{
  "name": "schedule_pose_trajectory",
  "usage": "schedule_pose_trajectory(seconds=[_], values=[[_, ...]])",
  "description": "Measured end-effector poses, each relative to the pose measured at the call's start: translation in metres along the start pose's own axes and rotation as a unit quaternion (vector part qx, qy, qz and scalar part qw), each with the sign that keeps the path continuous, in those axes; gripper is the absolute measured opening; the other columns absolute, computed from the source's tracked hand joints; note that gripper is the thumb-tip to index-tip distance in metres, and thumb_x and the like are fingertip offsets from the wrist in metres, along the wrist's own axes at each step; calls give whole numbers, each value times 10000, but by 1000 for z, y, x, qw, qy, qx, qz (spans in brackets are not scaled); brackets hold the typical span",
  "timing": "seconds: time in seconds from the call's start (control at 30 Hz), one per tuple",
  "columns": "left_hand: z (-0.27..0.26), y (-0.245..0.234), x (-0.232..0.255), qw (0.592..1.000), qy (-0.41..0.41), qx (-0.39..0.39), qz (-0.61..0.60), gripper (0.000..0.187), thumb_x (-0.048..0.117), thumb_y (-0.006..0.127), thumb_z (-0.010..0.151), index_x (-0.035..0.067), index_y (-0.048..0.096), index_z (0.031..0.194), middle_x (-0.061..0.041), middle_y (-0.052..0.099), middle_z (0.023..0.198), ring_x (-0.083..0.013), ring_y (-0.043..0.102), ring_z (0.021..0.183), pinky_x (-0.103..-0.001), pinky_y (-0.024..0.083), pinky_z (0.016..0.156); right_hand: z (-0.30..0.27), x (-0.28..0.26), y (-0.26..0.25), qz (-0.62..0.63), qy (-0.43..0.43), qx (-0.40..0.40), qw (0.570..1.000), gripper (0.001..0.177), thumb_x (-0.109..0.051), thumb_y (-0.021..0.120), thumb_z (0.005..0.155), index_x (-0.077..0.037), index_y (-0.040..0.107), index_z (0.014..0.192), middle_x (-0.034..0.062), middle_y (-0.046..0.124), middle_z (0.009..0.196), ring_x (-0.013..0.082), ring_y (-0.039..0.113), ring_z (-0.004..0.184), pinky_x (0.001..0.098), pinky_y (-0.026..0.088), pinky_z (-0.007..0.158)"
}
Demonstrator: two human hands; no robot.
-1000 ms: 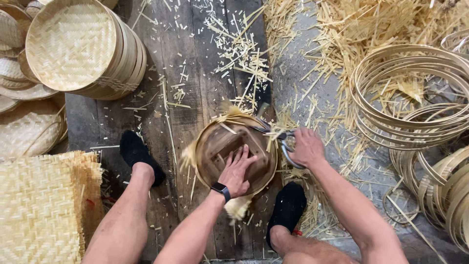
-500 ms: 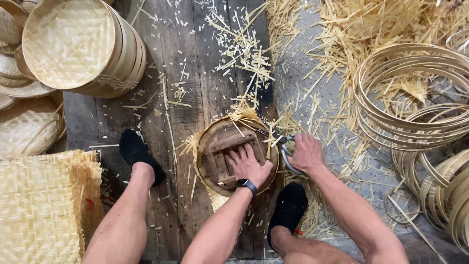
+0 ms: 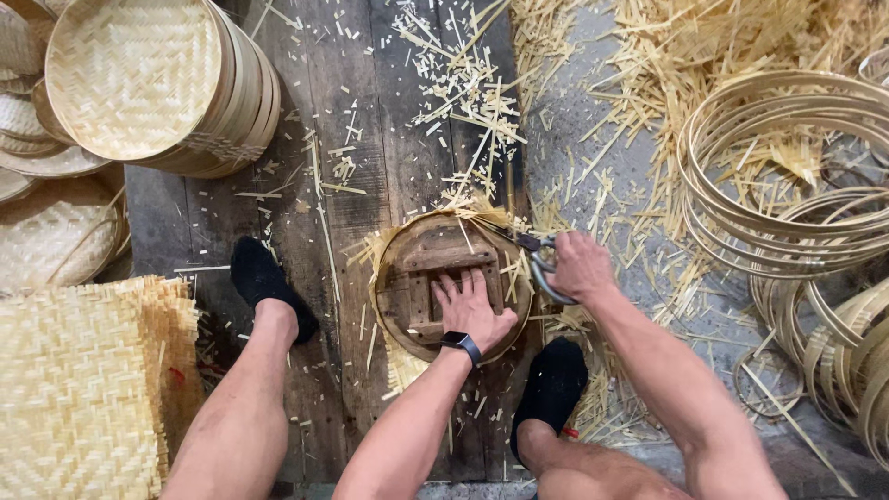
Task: The person places a woven mat over a circular wooden mold, presses it down, and uses shears to trim the excess material around the edge. They then remove the mold and stack the finished basket.
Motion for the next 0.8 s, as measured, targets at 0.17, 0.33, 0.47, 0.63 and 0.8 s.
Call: schedule_pose_trajectory(seconds=[0.17,0.33,0.47,0.63,0.8], values=[[-8,-6,-7,991,110,-40,68,1093,532,727,691,-14,305,1538,-246,332,1596,-542,169,1484,-623,34,1233,-20,44,18,0,14,-36,999,307,-372,521,1042,-105,668,1081,107,702,1018,186,668,851,347,591,728],[-10,-10,-4,987,125,-54,84,1106,543,749,699,-16,295,1538,-244,313,1597,-541,174,1476,-630,44,1219,-2,5,-20,-11,-44,164,985,524,-500,652,802,-36,688,1042,177,690,941,278,660,781,440,582,614],[-10,-7,-10,982,145,-76,91,1076,534,761,705,-16,327,1523,-245,335,1585,-534,180,1481,-635,61,1228,14,10,-5,14,-1,-15,1000,327,-355,578,948,-54,646,1058,137,678,977,242,667,850,387,587,729],[-23,-17,-16,963,249,-35,99,1034,475,770,643,-18,413,1480,-233,409,1555,-522,221,1484,-604,123,1239,-17,38,9,-26,-7,-6,1000,338,-401,562,966,-92,654,1070,110,666,1044,229,651,921,452,542,917],[-21,-15,-15,961,252,-44,106,1047,477,782,623,-20,418,1470,-235,415,1530,-543,210,1463,-614,121,1216,11,-3,-12,-39,-27,86,995,600,-578,613,853,-11,651,1047,174,651,939,279,627,852,437,554,778]])
Point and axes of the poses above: each hand's wrist, its own z-axis towards the middle knuckle, its own y-axis out of the palm, x = y × z, the point moved 6 cm from there along z, towards the middle knuckle
